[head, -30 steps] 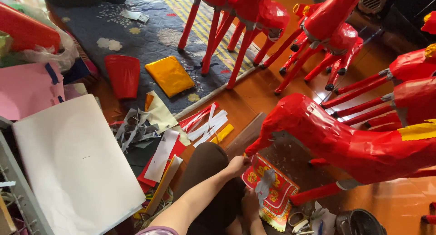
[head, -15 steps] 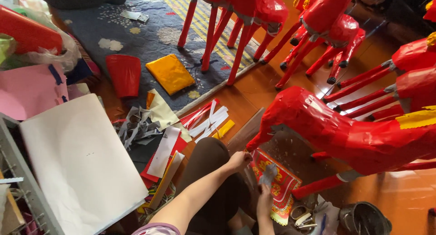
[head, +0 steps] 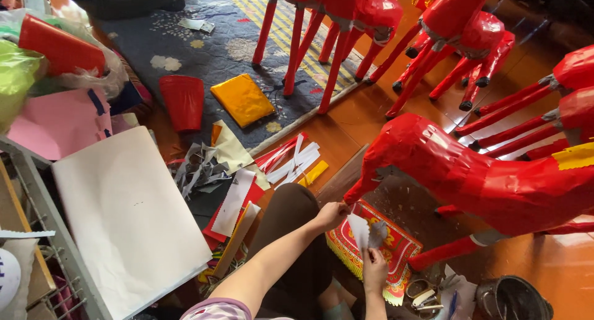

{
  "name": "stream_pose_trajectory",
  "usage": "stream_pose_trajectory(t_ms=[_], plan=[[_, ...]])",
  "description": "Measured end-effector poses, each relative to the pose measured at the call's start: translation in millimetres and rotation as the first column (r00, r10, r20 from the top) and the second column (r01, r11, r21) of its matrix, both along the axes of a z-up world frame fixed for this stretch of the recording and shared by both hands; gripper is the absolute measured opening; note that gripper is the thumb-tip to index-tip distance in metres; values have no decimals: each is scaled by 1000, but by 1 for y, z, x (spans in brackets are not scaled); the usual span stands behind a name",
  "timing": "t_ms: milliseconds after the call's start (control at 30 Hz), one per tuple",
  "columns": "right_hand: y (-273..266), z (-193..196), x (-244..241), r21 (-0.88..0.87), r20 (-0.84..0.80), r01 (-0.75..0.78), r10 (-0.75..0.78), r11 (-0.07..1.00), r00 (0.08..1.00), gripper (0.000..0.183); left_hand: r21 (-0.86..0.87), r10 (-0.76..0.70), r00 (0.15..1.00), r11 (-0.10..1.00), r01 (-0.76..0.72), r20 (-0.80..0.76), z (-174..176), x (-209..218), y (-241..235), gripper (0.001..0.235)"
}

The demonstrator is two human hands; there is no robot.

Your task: Decorating red paper horse figures with colorful paper cutouts and glue.

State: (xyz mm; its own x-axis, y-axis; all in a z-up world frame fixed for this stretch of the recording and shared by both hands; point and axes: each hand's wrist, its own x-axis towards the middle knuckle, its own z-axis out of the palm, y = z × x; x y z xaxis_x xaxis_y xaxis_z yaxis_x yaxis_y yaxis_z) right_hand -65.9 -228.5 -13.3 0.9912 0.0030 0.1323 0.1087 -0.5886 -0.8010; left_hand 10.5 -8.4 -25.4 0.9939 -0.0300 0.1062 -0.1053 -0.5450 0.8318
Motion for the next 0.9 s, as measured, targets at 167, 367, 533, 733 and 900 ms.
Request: stream_pose_trajectory(t_ms=[167,367,533,733,900], plan=[[2,36,3,-179,13,39,-37,983,999,8,-105,15,994,994,-27,-111,30,-12,7,17],[-11,78,30,-363,368,-46,188,931,911,24,-386,-154,796,917,-106,-585,35,-10,7,49],[6,138,-15,-589,469,6,336,808,817,22,-639,-329,750,752,-158,-573,11,-5,9,50],[38,123,-94,-573,398,-256,538,778,743,32,-530,-312,794,848,-16,-522,-16,13,9,26],[51,57,-134,-374,341,-417,541,828,769,38,-754,-241,833,596,-278,-498,74,-48,-1,11]])
